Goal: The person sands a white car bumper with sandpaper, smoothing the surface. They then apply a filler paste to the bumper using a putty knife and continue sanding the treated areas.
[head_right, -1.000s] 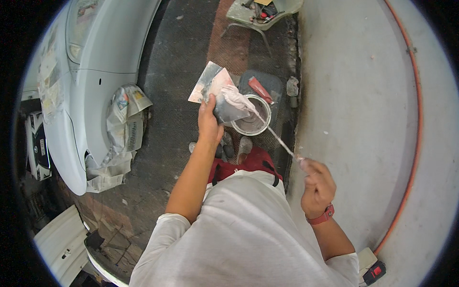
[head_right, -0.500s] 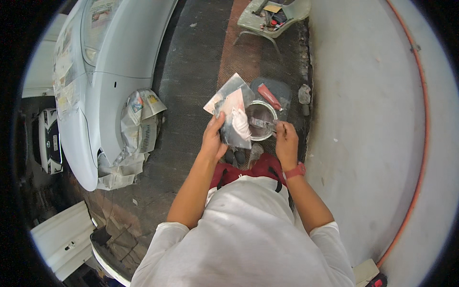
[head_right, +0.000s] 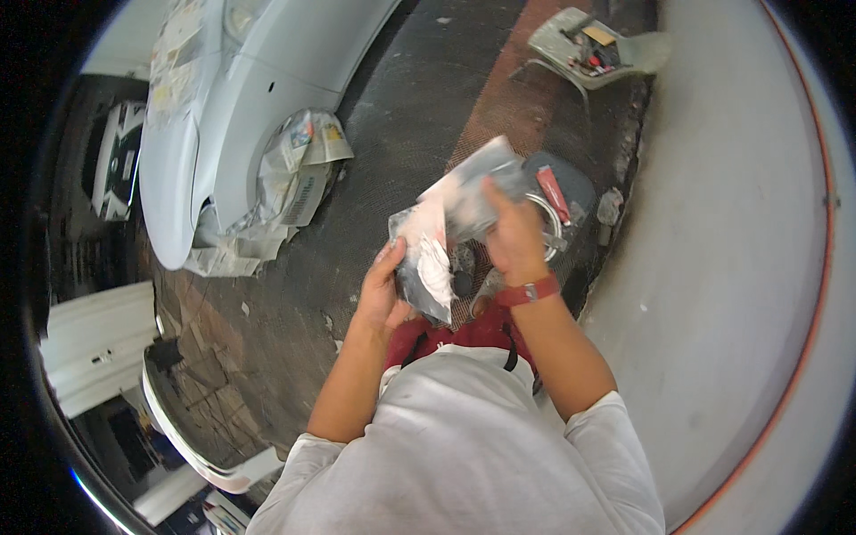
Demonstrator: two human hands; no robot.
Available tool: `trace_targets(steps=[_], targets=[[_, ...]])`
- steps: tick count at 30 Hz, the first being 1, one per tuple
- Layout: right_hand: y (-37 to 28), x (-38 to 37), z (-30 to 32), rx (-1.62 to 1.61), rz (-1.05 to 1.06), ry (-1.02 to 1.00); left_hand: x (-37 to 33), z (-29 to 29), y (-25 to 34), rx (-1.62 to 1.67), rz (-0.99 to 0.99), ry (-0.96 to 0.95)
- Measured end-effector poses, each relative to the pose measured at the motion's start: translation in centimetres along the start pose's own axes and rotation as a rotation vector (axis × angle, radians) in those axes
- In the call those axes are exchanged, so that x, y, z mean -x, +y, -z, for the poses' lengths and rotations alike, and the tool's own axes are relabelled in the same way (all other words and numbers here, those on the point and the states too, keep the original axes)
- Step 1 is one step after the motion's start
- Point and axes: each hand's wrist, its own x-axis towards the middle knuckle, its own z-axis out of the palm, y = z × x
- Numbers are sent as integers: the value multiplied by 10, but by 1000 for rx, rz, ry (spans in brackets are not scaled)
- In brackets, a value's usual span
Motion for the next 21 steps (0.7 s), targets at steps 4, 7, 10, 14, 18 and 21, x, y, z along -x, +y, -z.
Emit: trace_targets(steps=[4, 7, 10, 14, 18, 21], targets=[[-53, 37, -71, 961, 523, -264, 32, 11, 34, -122, -166, 155], [-43, 58, -113, 1691, 790, -732, 58, 34, 45, -260, -251, 239], [13, 81, -142, 1893, 886, -810, 93, 53, 56, -387, -434, 350], [71, 141, -184, 1884, 846, -1169, 161, 97, 65, -572, -619, 607], [113, 201, -223, 2023, 828, -1459, 230, 166, 56, -98, -842, 777], [128, 245, -262, 1893, 997, -1576, 279, 199, 58, 181, -954, 772]])
